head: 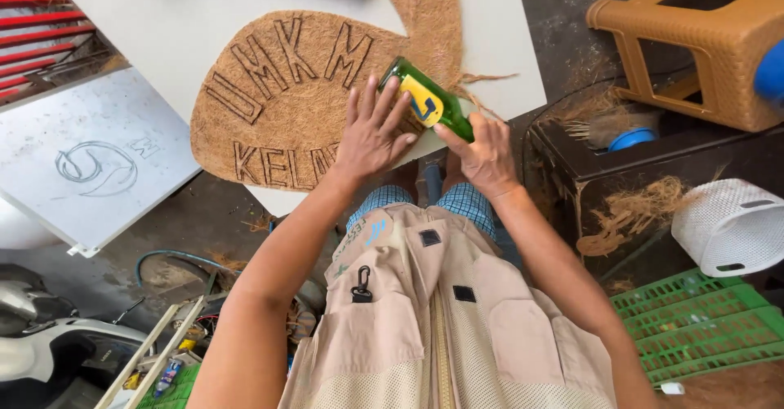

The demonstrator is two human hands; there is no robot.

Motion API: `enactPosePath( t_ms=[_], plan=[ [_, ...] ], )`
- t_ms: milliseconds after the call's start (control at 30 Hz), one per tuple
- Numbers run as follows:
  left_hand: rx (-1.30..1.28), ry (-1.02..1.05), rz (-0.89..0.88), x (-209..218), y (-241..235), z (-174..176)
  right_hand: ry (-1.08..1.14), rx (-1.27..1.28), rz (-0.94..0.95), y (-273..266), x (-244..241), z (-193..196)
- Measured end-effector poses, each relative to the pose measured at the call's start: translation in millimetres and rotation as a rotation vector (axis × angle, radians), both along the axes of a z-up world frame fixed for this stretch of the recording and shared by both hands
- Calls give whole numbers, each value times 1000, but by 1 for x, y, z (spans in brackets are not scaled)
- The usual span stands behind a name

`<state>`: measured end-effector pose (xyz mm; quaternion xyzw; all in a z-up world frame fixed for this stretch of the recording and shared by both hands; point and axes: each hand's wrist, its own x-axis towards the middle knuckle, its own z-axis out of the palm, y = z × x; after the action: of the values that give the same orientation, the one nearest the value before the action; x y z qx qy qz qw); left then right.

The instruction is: The person uses a green spray bottle to wet a circular coir mat with engraved text, then uses a black air blower to dry it. They then use red-handled scissors to trim loose fibers along the mat's edge.

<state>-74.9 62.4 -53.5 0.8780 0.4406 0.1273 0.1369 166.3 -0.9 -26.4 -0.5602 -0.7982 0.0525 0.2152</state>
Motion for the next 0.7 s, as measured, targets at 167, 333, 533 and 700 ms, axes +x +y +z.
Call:
enactPosePath(
  t_ms=[167,333,533,700],
  plan=[
    [106,9,-3,32,45,-1,44,-109,-30,23,8,1],
    [-154,-188,70,86,102,0,246,-482,-100,67,46,50],
    [-394,-700,460,32,103,47,438,-586,-94,82,55,83],
    [-127,-620,445,-12,25,46,398,-504,2,34,44,61]
  ],
)
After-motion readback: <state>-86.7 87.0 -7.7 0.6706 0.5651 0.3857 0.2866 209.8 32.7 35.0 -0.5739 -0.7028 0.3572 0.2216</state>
